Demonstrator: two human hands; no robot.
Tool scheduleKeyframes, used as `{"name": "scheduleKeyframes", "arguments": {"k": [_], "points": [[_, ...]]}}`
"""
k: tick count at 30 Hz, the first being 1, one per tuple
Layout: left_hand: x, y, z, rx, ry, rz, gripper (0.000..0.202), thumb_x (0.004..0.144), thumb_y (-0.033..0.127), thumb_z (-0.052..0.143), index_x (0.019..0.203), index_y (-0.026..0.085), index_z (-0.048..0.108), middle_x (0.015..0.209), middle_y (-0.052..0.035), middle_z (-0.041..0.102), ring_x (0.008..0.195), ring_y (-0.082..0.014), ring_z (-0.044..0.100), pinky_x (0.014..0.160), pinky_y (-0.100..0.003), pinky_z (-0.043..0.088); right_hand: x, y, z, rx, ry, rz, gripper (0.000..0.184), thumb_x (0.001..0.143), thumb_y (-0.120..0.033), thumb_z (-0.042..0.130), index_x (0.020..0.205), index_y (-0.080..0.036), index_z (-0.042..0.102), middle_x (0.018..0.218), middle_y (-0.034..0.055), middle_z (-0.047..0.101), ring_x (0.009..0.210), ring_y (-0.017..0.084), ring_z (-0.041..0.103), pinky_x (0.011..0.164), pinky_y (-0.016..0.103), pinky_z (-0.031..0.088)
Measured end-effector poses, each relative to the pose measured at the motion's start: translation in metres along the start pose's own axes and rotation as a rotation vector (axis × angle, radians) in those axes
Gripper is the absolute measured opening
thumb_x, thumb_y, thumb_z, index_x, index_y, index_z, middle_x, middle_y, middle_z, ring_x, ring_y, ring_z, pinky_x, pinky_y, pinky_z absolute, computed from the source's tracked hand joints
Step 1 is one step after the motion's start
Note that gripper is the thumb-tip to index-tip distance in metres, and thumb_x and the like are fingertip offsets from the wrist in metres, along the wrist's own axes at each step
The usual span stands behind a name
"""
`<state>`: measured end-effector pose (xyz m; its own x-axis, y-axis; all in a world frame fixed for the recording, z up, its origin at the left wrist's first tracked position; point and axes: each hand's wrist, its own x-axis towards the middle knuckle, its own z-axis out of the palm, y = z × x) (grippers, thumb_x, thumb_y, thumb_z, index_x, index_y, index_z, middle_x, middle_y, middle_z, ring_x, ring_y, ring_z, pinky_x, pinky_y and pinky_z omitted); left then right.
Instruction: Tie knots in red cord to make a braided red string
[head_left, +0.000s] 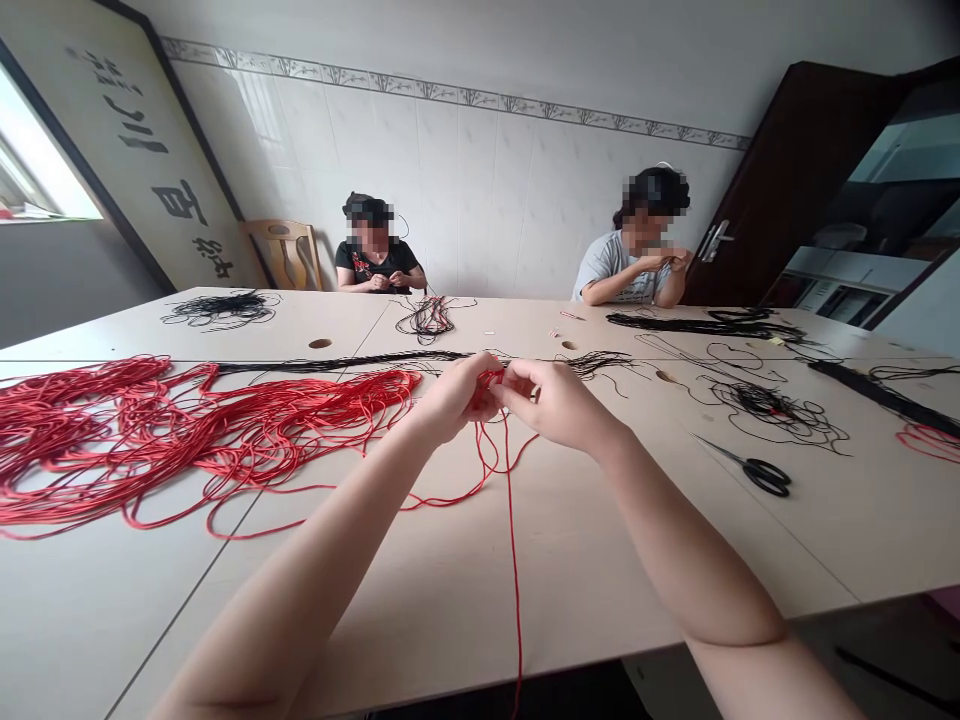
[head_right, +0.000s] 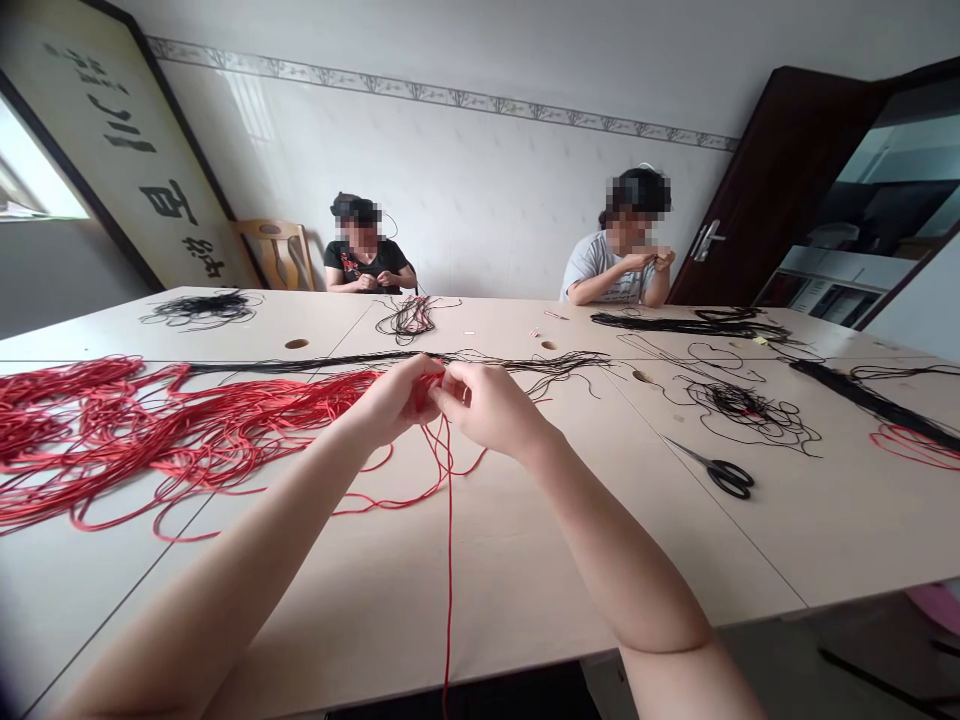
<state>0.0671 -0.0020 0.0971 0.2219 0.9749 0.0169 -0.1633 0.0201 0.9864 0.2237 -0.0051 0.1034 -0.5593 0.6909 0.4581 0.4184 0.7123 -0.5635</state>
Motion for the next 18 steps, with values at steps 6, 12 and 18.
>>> {"name": "scheduleKeyframes", "arguments": {"k": [6,12,18], "points": [[-0.0027,0.0001,0.0015,0.050,-0.068,-0.017,0.023,0.077,0.031,0.049,0.061,0.015,0.048,0.051,0.0021,0.038,0.040,-0.0063,0.035,0.038,-0.021,0.022,0.0006,0.0020,0.0020,-0.041,0.019,-0.010,0.025,0.085,-0.038,0.048,0.071,-0.017,0.051,0.065,-0.0010,0.056,0.058,0.010,0.046,0.054,0.023,0.035],[-0.0046,0.0005,0.0044,0.105,-0.045,0.086,0.024,0.078,0.029,0.052,0.061,0.014,0.047,0.052,0.0040,0.035,0.042,-0.0047,0.035,0.040,-0.019,0.022,0.0006,0.0029,-0.0008,-0.104,0.115,-0.017,0.025,0.081,-0.039,0.054,0.070,-0.018,0.053,0.065,-0.0017,0.056,0.057,0.009,0.046,0.053,0.022,0.034],[-0.0054,0.0019,0.0069,0.256,0.080,0.129,0.028,0.081,0.035,0.051,0.062,0.016,0.045,0.051,0.0039,0.039,0.041,-0.0052,0.040,0.039,-0.019,0.022,0.0026,0.0052,0.0010,-0.149,0.184,-0.068,0.017,0.081,-0.030,0.055,0.073,-0.018,0.063,0.066,-0.0009,0.059,0.058,0.009,0.049,0.056,0.022,0.036]]}}
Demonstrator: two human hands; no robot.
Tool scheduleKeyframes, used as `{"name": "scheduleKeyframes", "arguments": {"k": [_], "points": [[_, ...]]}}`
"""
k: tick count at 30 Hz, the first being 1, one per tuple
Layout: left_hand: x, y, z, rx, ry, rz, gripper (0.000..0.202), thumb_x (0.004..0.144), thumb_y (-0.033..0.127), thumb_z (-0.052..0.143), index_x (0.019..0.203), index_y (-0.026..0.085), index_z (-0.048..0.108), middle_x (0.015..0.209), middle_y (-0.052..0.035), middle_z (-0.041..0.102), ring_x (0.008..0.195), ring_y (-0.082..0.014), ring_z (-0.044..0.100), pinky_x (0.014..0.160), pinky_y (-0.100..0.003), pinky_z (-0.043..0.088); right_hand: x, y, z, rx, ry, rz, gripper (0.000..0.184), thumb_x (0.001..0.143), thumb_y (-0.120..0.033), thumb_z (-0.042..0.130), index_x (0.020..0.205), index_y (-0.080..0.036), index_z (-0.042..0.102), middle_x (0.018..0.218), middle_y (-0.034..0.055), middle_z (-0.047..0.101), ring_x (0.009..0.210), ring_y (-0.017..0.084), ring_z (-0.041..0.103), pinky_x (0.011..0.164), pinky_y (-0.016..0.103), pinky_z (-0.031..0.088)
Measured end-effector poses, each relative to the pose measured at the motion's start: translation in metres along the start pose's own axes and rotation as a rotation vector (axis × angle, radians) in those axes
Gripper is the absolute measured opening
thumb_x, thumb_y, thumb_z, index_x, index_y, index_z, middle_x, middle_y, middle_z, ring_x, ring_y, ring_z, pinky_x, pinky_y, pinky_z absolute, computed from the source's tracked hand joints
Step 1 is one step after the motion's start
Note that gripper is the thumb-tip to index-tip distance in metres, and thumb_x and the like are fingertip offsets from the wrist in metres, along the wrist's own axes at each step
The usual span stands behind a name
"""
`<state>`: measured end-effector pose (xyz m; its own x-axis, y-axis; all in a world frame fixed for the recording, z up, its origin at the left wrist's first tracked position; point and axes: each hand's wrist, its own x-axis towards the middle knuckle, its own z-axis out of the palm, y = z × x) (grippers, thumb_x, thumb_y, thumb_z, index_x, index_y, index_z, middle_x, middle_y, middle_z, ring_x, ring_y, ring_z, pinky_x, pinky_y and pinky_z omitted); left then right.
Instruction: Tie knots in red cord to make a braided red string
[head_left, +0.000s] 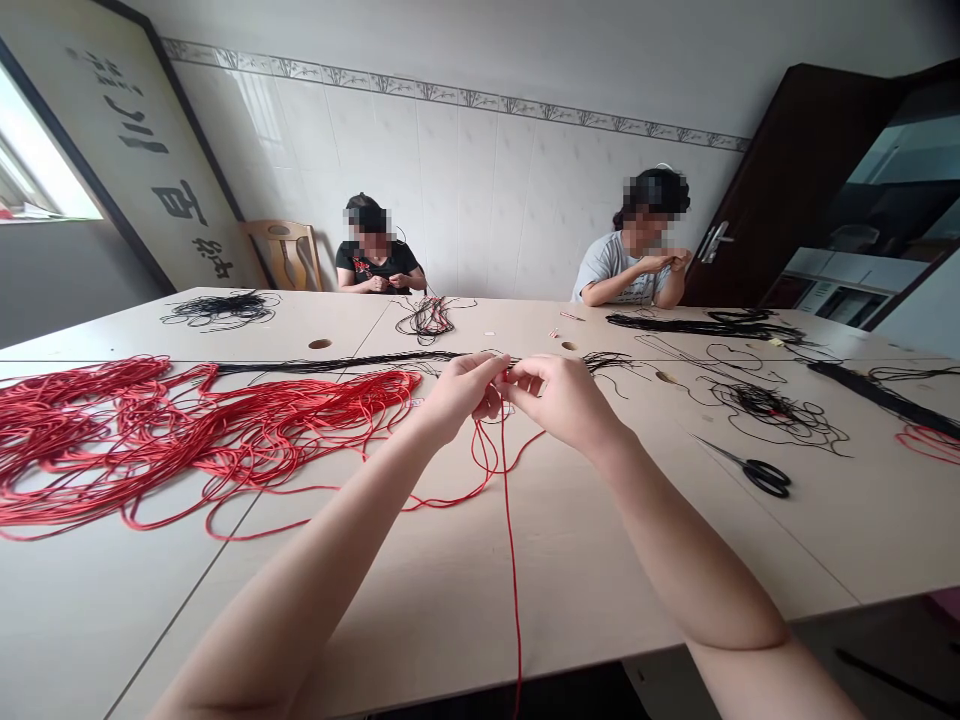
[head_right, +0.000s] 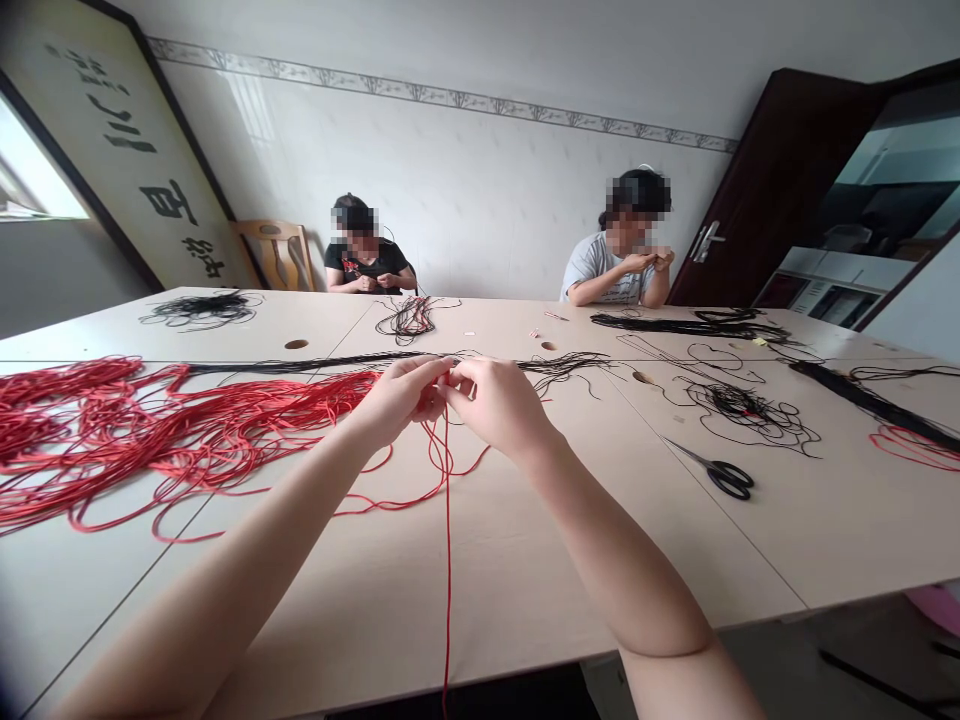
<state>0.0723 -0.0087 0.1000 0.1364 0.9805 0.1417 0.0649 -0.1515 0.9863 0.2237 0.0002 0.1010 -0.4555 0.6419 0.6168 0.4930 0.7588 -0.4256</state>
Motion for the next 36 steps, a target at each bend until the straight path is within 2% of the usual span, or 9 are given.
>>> {"name": "scheduleKeyframes", "arguments": {"k": [6,11,20,24,27,29,32,34,36], "points": [[0.001,-0.002,-0.001,0.053,0.039,0.064,0.029,0.081,0.039,0.052,0.065,0.016,0.049,0.053,0.0047,0.039,0.043,-0.0030,0.034,0.040,-0.017,0.020,0.001,0.001,0.005,-0.063,0.075,0.018,0.017,0.079,-0.026,0.054,0.066,-0.016,0.056,0.061,-0.0008,0.055,0.054,0.009,0.044,0.054,0.022,0.034],[0.001,-0.006,0.000,0.220,0.124,0.153,0.033,0.081,0.044,0.050,0.065,0.015,0.052,0.051,0.0035,0.042,0.044,-0.0052,0.037,0.040,-0.018,0.025,0.000,-0.001,0.005,-0.074,0.089,0.028,0.014,0.077,-0.022,0.053,0.064,-0.017,0.050,0.059,-0.0025,0.050,0.053,0.008,0.040,0.052,0.021,0.032],[0.002,-0.004,0.000,0.272,0.196,0.145,0.039,0.082,0.046,0.048,0.058,0.015,0.048,0.044,0.0041,0.040,0.039,-0.0047,0.030,0.038,-0.019,0.020,-0.002,-0.003,0.004,-0.036,0.008,0.008,0.012,0.076,-0.019,0.051,0.064,-0.017,0.048,0.059,-0.0032,0.046,0.053,0.008,0.038,0.050,0.021,0.032],[-0.001,0.000,-0.005,0.231,0.060,0.105,0.036,0.083,0.043,0.049,0.061,0.015,0.048,0.046,0.0047,0.037,0.042,-0.0046,0.028,0.041,-0.020,0.019,-0.002,-0.001,-0.005,0.053,-0.069,-0.010,0.012,0.078,-0.022,0.054,0.067,-0.017,0.054,0.061,-0.0027,0.051,0.057,0.008,0.044,0.052,0.022,0.036],[-0.006,0.008,-0.011,0.192,-0.116,0.086,0.037,0.086,0.042,0.046,0.060,0.015,0.045,0.051,0.0037,0.037,0.045,-0.0046,0.029,0.044,-0.021,0.020,0.000,0.002,-0.013,0.124,0.085,-0.039,0.013,0.081,-0.027,0.055,0.075,-0.017,0.057,0.077,0.0015,0.058,0.074,0.012,0.053,0.068,0.025,0.043],[-0.011,0.017,-0.013,0.173,-0.218,0.079,0.040,0.087,0.042,0.045,0.059,0.015,0.043,0.053,0.0032,0.037,0.046,-0.0046,0.030,0.045,-0.022,0.021,0.001,0.004,-0.017,0.238,0.158,-0.039,0.012,0.083,-0.026,0.054,0.088,-0.017,0.058,0.094,0.0046,0.059,0.092,0.015,0.055,0.084,0.028,0.043],[-0.019,0.029,-0.014,0.167,-0.316,0.052,0.039,0.088,0.042,0.045,0.061,0.015,0.042,0.055,0.0034,0.035,0.047,-0.0047,0.029,0.045,-0.022,0.019,-0.001,0.003,-0.021,0.528,-0.042,0.016,0.021,0.084,-0.024,0.054,0.105,-0.019,0.053,0.108,0.0058,0.056,0.102,0.016,0.055,0.091,0.032,0.044],[-0.025,0.035,-0.013,0.169,-0.340,0.029,0.038,0.088,0.042,0.045,0.062,0.015,0.042,0.057,0.0035,0.034,0.047,-0.0045,0.028,0.044,-0.022,0.018,-0.003,0.000,-0.023,0.668,-0.172,0.060,0.023,0.084,-0.025,0.055,0.105,-0.020,0.052,0.106,0.0050,0.055,0.095,0.015,0.058,0.085,0.031,0.048],[-0.030,0.041,-0.010,0.166,-0.344,0.016,0.037,0.088,0.041,0.045,0.061,0.015,0.040,0.058,0.0035,0.032,0.048,-0.0043,0.027,0.044,-0.022,0.017,-0.006,-0.004,-0.025,0.723,-0.205,0.089,0.022,0.083,-0.026,0.058,0.103,-0.020,0.052,0.102,0.0037,0.055,0.086,0.013,0.059,0.078,0.029,0.049]]}}
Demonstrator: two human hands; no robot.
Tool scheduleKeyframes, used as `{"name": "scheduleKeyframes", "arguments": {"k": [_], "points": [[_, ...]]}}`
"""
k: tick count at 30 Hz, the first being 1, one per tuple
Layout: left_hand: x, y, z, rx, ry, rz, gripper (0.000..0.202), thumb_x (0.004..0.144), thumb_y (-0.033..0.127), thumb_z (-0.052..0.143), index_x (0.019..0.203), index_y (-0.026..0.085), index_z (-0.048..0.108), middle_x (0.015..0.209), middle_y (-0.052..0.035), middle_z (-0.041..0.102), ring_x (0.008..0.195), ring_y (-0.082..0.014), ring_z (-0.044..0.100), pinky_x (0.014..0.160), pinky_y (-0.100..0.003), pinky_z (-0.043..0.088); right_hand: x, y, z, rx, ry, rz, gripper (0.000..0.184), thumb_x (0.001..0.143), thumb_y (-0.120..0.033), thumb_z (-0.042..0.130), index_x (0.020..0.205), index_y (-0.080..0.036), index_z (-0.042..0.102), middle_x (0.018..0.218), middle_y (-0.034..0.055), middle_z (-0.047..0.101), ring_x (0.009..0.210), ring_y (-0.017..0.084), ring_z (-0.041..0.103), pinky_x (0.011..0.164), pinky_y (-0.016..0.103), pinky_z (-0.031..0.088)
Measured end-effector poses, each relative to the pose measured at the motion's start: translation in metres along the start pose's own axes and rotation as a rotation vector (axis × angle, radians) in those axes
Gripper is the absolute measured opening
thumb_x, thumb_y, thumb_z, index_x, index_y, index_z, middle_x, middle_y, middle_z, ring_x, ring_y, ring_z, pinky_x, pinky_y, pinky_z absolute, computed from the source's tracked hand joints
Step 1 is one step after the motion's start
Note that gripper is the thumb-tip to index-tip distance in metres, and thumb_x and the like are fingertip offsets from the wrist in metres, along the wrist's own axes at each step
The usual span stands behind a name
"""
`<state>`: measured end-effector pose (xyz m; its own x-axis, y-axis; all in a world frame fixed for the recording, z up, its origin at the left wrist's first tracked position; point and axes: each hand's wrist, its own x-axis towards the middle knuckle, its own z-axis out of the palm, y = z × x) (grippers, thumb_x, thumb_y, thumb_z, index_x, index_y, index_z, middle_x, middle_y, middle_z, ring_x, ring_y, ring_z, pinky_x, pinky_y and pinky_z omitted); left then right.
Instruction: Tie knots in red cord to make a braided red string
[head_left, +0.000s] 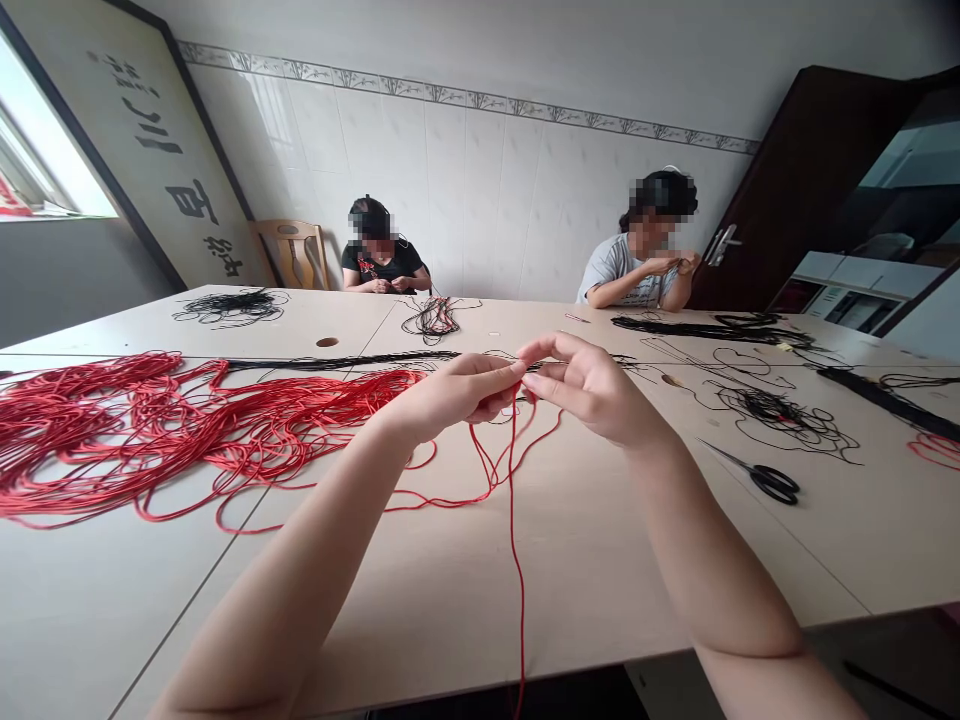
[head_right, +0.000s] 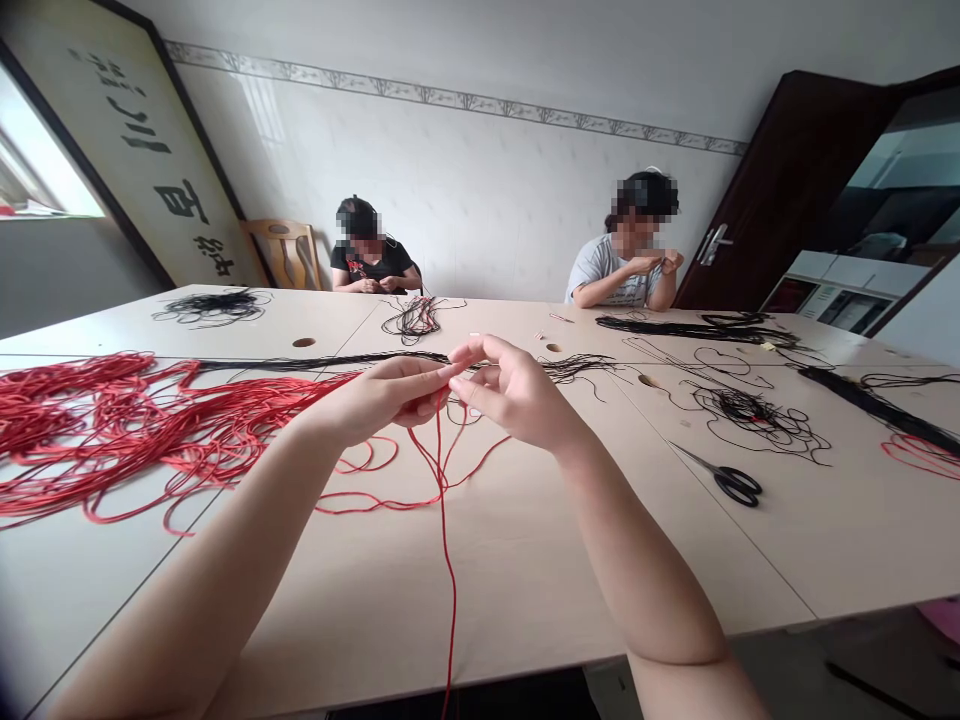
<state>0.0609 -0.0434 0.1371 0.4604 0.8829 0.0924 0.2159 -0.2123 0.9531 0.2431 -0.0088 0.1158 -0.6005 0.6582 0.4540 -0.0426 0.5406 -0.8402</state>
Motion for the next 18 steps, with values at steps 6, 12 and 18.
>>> {"name": "scheduleKeyframes", "arguments": {"k": [6,12,18], "points": [[-0.007,0.011,0.008,0.055,0.039,0.007,0.036,0.086,0.041,0.048,0.061,0.016,0.040,0.058,0.0038,0.029,0.048,-0.0053,0.024,0.044,-0.022,0.019,-0.003,-0.005,0.002,-0.021,-0.046,0.099,0.020,0.083,-0.031,0.059,0.098,-0.019,0.054,0.088,0.0027,0.062,0.079,0.013,0.061,0.075,0.030,0.049],[-0.010,0.009,-0.001,0.109,0.052,-0.054,0.034,0.088,0.033,0.039,0.059,0.016,0.043,0.058,0.0021,0.032,0.049,-0.0077,0.025,0.047,-0.025,0.022,-0.002,-0.004,0.001,-0.048,-0.049,0.157,0.024,0.080,-0.038,0.061,0.091,-0.018,0.055,0.077,0.0025,0.061,0.069,0.013,0.060,0.062,0.026,0.048],[-0.014,0.009,-0.007,0.195,0.052,-0.056,0.023,0.083,0.024,0.042,0.063,0.015,0.051,0.059,0.0015,0.040,0.051,-0.0076,0.031,0.048,-0.024,0.023,-0.002,-0.004,0.002,-0.180,0.014,0.088,0.021,0.082,-0.038,0.058,0.085,-0.017,0.057,0.074,0.0011,0.056,0.061,0.009,0.048,0.052,0.021,0.038]]}}
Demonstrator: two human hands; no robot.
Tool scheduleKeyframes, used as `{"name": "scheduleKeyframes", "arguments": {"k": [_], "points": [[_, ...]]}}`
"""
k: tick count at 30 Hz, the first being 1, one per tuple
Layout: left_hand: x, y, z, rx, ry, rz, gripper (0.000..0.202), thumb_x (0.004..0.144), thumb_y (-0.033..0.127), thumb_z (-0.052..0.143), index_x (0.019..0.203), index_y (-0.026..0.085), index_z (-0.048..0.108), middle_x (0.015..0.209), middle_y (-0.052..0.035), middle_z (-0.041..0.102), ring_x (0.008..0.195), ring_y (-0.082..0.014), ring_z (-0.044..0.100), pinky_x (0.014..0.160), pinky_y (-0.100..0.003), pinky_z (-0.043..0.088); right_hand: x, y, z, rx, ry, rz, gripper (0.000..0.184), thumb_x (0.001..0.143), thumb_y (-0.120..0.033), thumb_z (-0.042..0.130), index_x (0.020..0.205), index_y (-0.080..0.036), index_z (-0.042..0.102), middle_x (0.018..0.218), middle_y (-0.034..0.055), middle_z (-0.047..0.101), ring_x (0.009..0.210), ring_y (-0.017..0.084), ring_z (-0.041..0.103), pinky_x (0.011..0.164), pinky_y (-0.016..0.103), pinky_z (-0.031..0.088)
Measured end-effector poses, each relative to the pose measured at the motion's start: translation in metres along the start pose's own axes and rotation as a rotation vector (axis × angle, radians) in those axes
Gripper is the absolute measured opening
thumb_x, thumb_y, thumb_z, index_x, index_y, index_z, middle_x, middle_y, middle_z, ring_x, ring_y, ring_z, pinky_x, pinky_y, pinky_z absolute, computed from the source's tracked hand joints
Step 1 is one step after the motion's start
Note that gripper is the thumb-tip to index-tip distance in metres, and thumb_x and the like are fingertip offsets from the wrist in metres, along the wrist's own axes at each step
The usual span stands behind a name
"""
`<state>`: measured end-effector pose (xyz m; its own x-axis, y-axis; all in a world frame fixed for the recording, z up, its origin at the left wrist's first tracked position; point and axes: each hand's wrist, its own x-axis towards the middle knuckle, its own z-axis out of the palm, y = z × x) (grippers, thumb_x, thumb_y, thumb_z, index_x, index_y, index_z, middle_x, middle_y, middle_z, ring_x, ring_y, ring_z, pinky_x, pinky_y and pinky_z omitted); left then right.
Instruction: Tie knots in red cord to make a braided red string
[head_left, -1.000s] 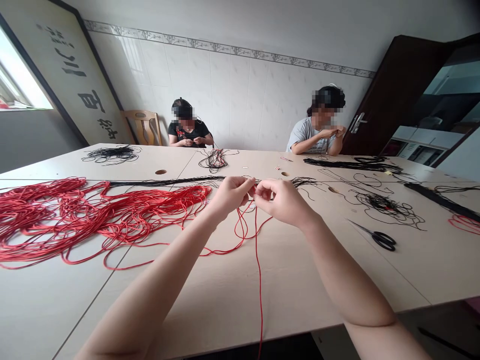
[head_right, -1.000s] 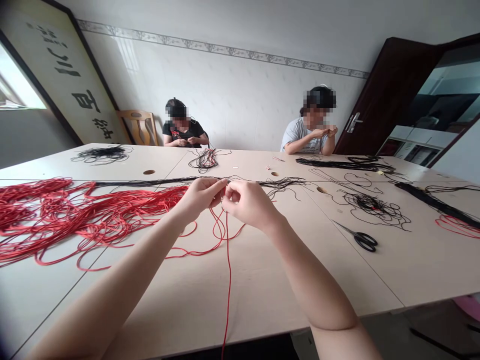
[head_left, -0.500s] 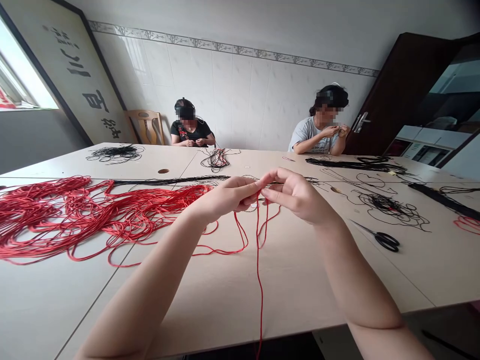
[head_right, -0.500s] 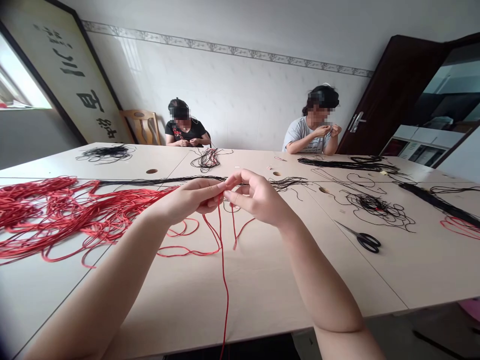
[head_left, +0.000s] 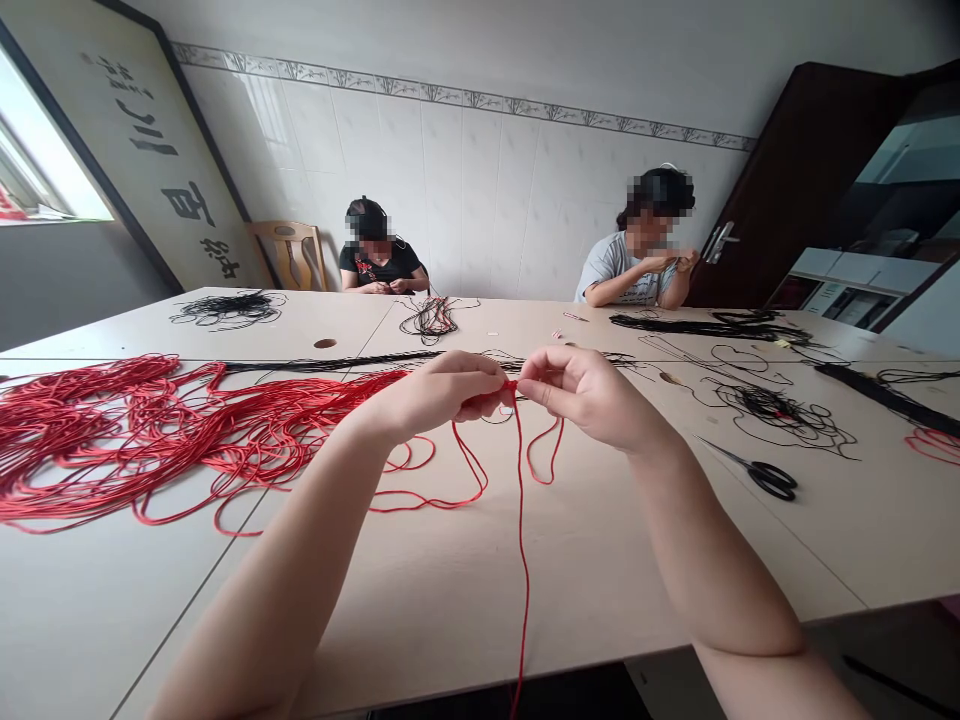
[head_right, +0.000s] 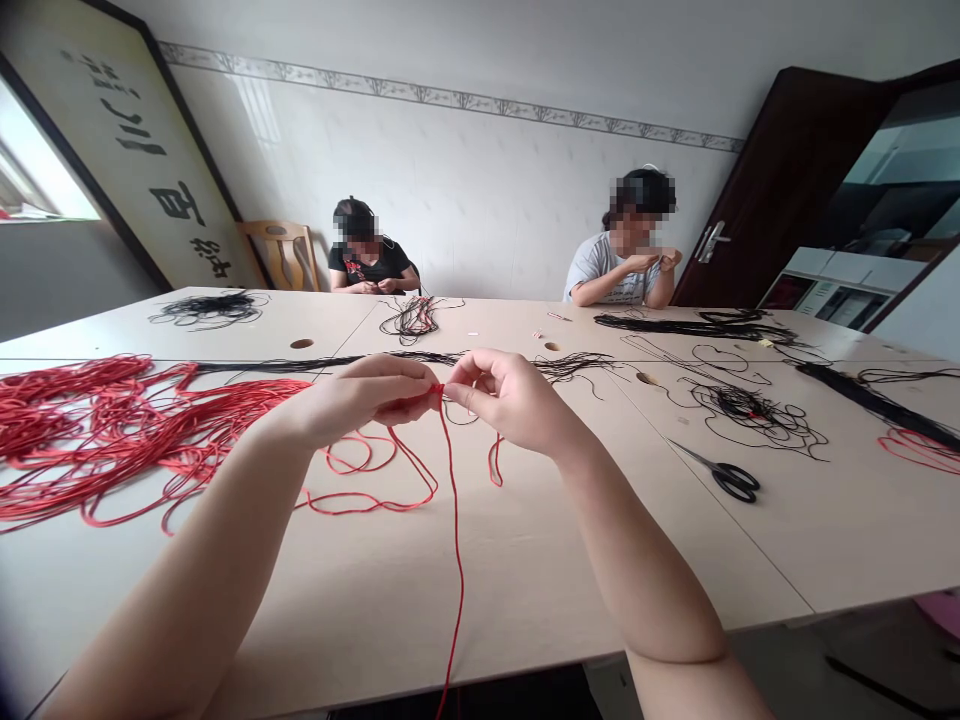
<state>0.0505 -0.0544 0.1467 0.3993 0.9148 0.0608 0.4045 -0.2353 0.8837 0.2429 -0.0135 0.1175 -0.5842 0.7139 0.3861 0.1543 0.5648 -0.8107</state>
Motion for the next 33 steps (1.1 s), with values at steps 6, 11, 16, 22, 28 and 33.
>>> {"name": "scheduleKeyframes", "arguments": {"k": [6,11,16,22,28,33], "points": [[0.0000,0.0036,0.0002,0.200,0.115,-0.030,0.023,0.084,0.031,0.048,0.069,0.015,0.056,0.060,0.0011,0.048,0.053,-0.0072,0.040,0.048,-0.021,0.028,0.0011,0.0024,0.0006,-0.058,0.038,-0.032,0.019,0.082,-0.034,0.057,0.087,-0.016,0.061,0.077,0.0032,0.059,0.066,0.011,0.049,0.056,0.023,0.039],[0.0010,0.0032,0.0003,0.104,0.063,0.037,0.025,0.086,0.031,0.047,0.067,0.015,0.053,0.058,0.0019,0.045,0.052,-0.0070,0.037,0.048,-0.021,0.029,0.0007,0.0023,0.0010,-0.062,0.060,-0.058,0.020,0.081,-0.032,0.057,0.088,-0.015,0.064,0.070,0.0018,0.055,0.056,0.008,0.040,0.048,0.022,0.031],[0.0015,0.0010,0.0024,0.038,0.007,0.081,0.032,0.086,0.035,0.046,0.061,0.016,0.047,0.056,0.0021,0.039,0.050,-0.0071,0.030,0.048,-0.024,0.022,-0.0010,-0.0027,0.0010,-0.083,0.153,-0.170,0.012,0.077,-0.025,0.061,0.083,-0.017,0.068,0.071,0.0003,0.051,0.053,0.006,0.034,0.046,0.022,0.028],[0.0022,0.0002,-0.0003,-0.060,-0.053,0.105,0.033,0.085,0.035,0.049,0.058,0.016,0.044,0.053,0.0034,0.033,0.047,-0.0068,0.024,0.046,-0.025,0.018,-0.0017,-0.0011,-0.0027,-0.002,0.100,-0.286,0.016,0.076,-0.021,0.062,0.090,-0.021,0.071,0.073,0.0006,0.050,0.062,0.009,0.044,0.049,0.022,0.033],[0.0024,0.0008,0.0005,-0.110,-0.061,0.106,0.034,0.086,0.034,0.049,0.058,0.016,0.043,0.052,0.0035,0.033,0.047,-0.0063,0.023,0.045,-0.024,0.018,-0.0028,-0.0041,-0.0034,-0.070,0.177,-0.230,0.009,0.075,-0.024,0.063,0.081,-0.017,0.065,0.071,-0.0007,0.049,0.056,0.007,0.037,0.048,0.023,0.030],[0.0013,0.0043,0.0033,-0.097,-0.045,0.121,0.034,0.086,0.033,0.049,0.058,0.016,0.041,0.052,0.0038,0.033,0.047,-0.0061,0.022,0.045,-0.023,0.017,-0.0024,-0.0053,-0.0027,-0.072,0.157,-0.274,0.004,0.073,-0.019,0.063,0.077,-0.017,0.065,0.072,0.0002,0.050,0.061,0.009,0.043,0.050,0.022,0.033]]}}
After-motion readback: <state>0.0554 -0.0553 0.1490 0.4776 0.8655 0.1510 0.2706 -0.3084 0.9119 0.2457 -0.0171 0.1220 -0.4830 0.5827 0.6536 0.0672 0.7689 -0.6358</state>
